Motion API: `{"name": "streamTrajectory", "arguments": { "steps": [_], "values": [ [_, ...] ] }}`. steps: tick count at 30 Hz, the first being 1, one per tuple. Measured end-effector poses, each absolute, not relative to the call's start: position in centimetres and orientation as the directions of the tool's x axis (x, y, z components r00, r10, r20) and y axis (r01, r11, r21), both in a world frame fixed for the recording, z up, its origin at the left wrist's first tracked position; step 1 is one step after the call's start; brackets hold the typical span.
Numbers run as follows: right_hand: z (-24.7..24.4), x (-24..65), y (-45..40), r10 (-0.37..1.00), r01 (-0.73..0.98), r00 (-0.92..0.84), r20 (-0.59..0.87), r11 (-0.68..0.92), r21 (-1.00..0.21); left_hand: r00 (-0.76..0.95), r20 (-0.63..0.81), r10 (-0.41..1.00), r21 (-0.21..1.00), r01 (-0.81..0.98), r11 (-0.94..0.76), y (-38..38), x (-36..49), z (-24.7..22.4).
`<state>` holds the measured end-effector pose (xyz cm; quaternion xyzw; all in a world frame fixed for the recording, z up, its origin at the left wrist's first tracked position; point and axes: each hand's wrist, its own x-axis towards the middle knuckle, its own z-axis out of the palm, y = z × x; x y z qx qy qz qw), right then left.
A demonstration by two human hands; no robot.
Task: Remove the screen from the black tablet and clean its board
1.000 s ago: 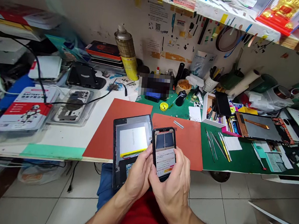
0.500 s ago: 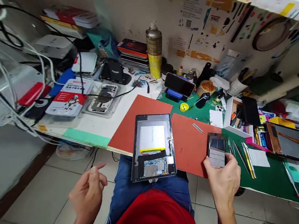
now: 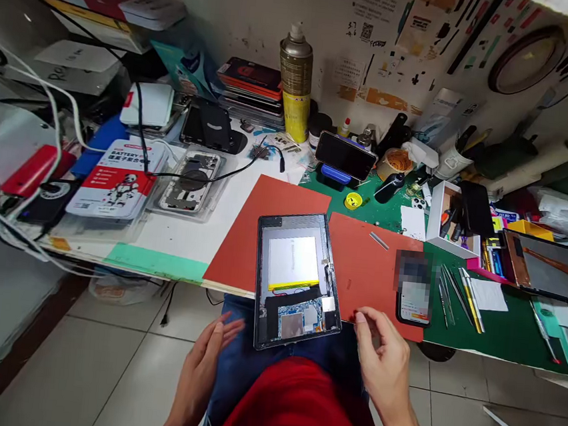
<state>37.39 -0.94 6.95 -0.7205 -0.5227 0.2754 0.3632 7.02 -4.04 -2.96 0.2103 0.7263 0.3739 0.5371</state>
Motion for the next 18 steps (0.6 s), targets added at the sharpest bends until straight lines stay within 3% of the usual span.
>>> {"name": "streamTrajectory", "arguments": {
  "steps": [4,7,12,15,18],
  "values": [
    [6.4,36.6,-1.1,0.932,0.472,0.342,-0.118,-0.279,-0.836,-0.073,-0.649,0.757,0.718,-0.387,0.579,-1.7,10.4,1.8],
    [6.4,36.7,-1.2,0.922,0.462,0.355,-0.151,-0.314,-0.829,0.093,-0.635,0.767,0.566,-0.620,0.543,-1.1,12.7,3.6],
    [6.5,36.7,-1.1,0.893,0.393,0.391,-0.224,-0.382,-0.837,0.141,-0.604,0.784,0.533,-0.661,0.529,-1.5,13.5,4.9],
    [6.6,36.5,-0.3,0.866,0.202,0.352,-0.357,-0.442,-0.874,0.099,-0.640,0.762,0.501,-0.698,0.511,-1.6,13.3,5.8],
    [6.9,35.8,1.2,0.854,-0.143,0.163,-0.494,-0.475,-0.868,0.083,-0.671,0.737,0.450,-0.744,0.494,-1.4,13.2,6.6]
  ]
}}
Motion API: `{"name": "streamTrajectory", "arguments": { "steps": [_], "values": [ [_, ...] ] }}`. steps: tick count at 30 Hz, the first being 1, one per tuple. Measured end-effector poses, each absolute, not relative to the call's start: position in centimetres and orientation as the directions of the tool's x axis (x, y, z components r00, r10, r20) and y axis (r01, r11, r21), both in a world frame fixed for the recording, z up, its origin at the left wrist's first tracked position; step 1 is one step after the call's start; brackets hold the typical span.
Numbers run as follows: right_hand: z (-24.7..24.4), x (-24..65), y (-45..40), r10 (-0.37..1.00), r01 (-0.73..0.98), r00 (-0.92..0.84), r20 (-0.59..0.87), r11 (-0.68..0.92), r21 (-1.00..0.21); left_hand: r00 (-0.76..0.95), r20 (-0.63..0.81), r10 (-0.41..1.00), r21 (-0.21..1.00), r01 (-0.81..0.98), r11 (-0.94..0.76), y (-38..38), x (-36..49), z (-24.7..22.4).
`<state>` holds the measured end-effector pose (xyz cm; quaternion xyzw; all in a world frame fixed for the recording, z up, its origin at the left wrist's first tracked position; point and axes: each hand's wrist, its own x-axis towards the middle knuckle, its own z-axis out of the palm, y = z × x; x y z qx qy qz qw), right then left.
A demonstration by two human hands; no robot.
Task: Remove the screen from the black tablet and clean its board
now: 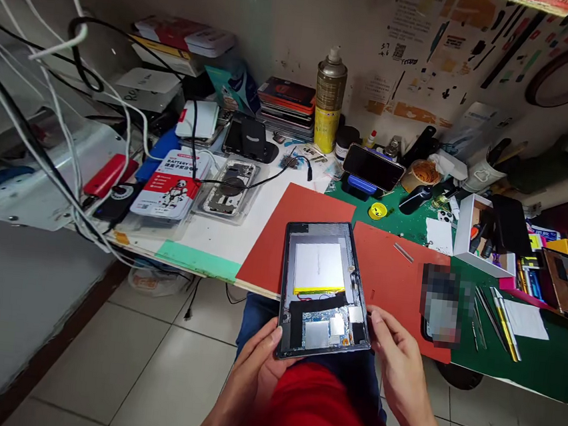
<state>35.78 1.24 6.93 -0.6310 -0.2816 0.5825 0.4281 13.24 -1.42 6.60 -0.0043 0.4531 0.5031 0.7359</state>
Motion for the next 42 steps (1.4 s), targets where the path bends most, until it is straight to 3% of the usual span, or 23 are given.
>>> {"name": "streamTrajectory", "arguments": {
  "steps": [3,7,11,19,25,35,42],
  "values": [
    [7.4,34.9,2.8,0.835,-0.408,-0.056,-0.547,-0.519,-0.751,0.099,-0.670,0.735,0.421,-0.766,0.487,-1.2,13.4,6.9],
    [7.6,34.5,3.7,0.824,-0.495,-0.138,-0.550,-0.538,-0.682,0.105,-0.665,0.740,0.422,-0.765,0.487,-1.2,13.5,6.3],
    [7.4,35.1,3.5,0.828,-0.500,-0.170,-0.534,-0.539,-0.677,0.106,-0.652,0.751,0.433,-0.761,0.483,-0.8,13.3,5.9],
    [8.9,35.5,3.1,0.829,-0.443,-0.224,-0.513,-0.555,-0.704,-0.100,-0.530,0.842,0.595,-0.751,0.285,3.4,13.0,7.3],
    [9.2,35.2,2.6,0.844,-0.430,-0.221,-0.488,-0.533,-0.729,-0.043,-0.504,0.862,0.543,-0.792,0.279,4.8,13.8,8.5],
    [9.2,35.4,2.1,0.845,-0.438,-0.178,-0.504,-0.527,-0.729,-0.127,-0.492,0.861,0.571,-0.794,0.209,4.1,14.4,8.3],
    [9.5,35.8,1.6,0.855,-0.430,-0.197,-0.479,-0.514,-0.742,-0.220,-0.412,0.884,0.672,-0.729,0.132,4.2,13.6,8.0]
  ]
}}
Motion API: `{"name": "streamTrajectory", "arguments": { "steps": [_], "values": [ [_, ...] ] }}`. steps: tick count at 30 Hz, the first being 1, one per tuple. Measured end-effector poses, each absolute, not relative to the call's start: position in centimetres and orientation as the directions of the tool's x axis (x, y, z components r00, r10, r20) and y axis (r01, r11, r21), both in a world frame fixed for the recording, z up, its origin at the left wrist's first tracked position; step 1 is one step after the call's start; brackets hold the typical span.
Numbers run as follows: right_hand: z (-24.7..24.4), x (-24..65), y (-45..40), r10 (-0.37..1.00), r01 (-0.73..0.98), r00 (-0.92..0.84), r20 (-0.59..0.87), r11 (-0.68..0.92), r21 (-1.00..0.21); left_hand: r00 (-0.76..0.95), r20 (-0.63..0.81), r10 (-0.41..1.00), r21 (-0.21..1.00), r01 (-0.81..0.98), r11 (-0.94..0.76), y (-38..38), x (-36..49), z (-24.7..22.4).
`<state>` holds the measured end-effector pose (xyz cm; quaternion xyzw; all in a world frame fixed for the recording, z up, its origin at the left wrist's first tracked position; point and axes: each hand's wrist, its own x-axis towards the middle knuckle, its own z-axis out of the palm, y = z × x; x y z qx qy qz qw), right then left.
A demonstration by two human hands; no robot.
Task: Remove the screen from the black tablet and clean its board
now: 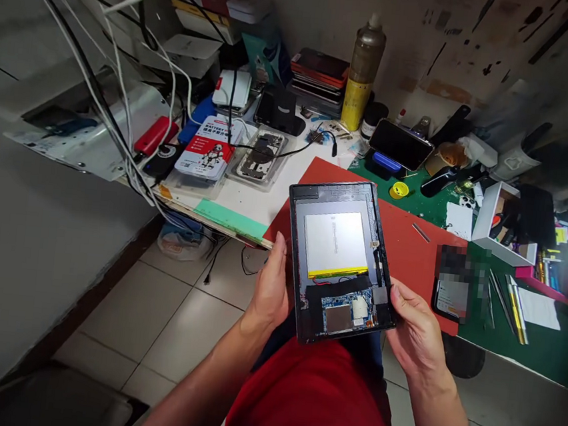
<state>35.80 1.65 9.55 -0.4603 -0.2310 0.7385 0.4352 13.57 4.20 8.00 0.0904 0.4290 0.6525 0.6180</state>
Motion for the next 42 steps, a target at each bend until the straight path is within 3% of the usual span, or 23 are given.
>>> {"name": "streamTrajectory", "arguments": {
  "steps": [7,11,17,21,26,30,33,37,42],
  "values": [
    [8.8,39.4,2.0,0.906,-0.352,-0.013,-0.423,-0.400,-0.846,-0.142,-0.372,0.917,0.679,-0.715,0.165,2.5,10.6,9.0],
    [8.4,39.8,2.7,0.902,-0.389,0.010,-0.432,-0.394,-0.833,-0.211,-0.348,0.914,0.756,-0.639,0.140,1.6,10.2,8.8],
    [7.8,36.3,3.8,0.894,-0.438,-0.020,-0.448,-0.411,-0.799,-0.368,-0.285,0.885,0.900,-0.420,0.115,0.6,8.9,6.5],
    [8.6,35.2,5.7,0.871,-0.364,-0.164,-0.463,-0.490,-0.792,-0.386,-0.230,0.893,0.953,-0.275,0.127,-0.4,8.5,4.8],
    [11.1,38.6,8.5,0.870,-0.329,-0.188,-0.456,-0.493,-0.805,-0.364,-0.048,0.930,0.983,0.146,0.107,-1.3,8.2,3.1],
    [12.1,42.8,8.9,0.894,-0.290,0.004,-0.447,-0.427,-0.856,-0.265,0.200,0.943,0.830,0.557,-0.020,0.0,7.2,2.8],
    [11.3,44.3,7.9,0.866,-0.301,0.131,-0.483,-0.430,-0.851,-0.120,0.259,0.958,0.651,0.755,-0.082,1.9,7.1,2.9],
    [9.5,43.7,6.0,0.803,-0.380,0.173,-0.570,-0.479,-0.791,0.026,0.271,0.962,0.440,0.886,-0.148,3.6,7.7,2.6],
    [8.4,42.7,4.5,0.764,-0.435,0.152,-0.627,-0.518,-0.737,0.095,0.283,0.955,0.288,0.941,-0.179,3.8,8.0,2.2]
  ]
}}
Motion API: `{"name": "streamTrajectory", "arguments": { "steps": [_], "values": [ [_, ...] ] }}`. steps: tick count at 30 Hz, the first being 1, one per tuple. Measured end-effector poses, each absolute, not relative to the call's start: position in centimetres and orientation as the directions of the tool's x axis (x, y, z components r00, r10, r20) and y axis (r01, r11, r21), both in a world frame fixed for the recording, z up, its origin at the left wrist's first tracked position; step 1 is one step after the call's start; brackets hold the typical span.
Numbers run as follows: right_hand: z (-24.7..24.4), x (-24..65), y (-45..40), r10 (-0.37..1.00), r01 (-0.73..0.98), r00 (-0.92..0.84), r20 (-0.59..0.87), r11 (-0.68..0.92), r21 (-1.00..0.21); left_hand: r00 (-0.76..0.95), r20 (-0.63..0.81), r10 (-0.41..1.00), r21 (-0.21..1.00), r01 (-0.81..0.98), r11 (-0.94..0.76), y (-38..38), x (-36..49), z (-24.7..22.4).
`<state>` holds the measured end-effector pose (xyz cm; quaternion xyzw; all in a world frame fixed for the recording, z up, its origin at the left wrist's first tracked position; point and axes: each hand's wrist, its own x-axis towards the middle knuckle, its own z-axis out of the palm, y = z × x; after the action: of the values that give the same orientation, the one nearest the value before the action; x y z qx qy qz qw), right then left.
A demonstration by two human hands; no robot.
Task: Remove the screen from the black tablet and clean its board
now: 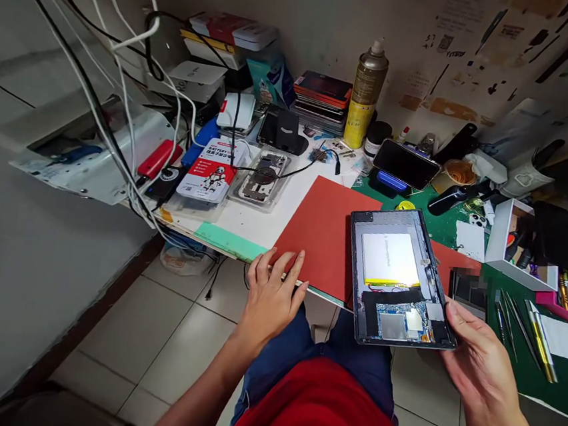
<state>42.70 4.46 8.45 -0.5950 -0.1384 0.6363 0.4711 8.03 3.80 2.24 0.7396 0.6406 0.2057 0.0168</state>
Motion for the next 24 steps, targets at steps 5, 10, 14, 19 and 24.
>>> {"name": "streamTrajectory", "arguments": {
  "steps": [5,10,14,19,24],
  "values": [
    [8.3,43.0,3.9,0.757,-0.422,0.185,-0.627,-0.515,-0.746,0.270,0.223,0.937,0.145,0.941,-0.305,3.8,8.2,2.0],
    [8.2,43.2,3.4,0.757,-0.421,0.203,-0.621,-0.505,-0.753,0.333,0.205,0.920,0.144,0.920,-0.365,4.3,9.5,2.2],
    [8.3,43.1,3.0,0.761,-0.420,0.215,-0.612,-0.494,-0.761,0.405,0.189,0.895,0.126,0.894,-0.431,4.7,11.0,2.6],
    [8.4,42.5,2.9,0.779,-0.438,0.190,-0.598,-0.477,-0.762,0.453,0.202,0.868,0.151,0.862,-0.484,4.6,11.9,2.2],
    [8.0,41.4,4.3,0.840,-0.405,0.069,-0.538,-0.469,-0.785,0.459,0.282,0.843,0.292,0.796,-0.531,4.4,10.6,3.1]
  ]
}}
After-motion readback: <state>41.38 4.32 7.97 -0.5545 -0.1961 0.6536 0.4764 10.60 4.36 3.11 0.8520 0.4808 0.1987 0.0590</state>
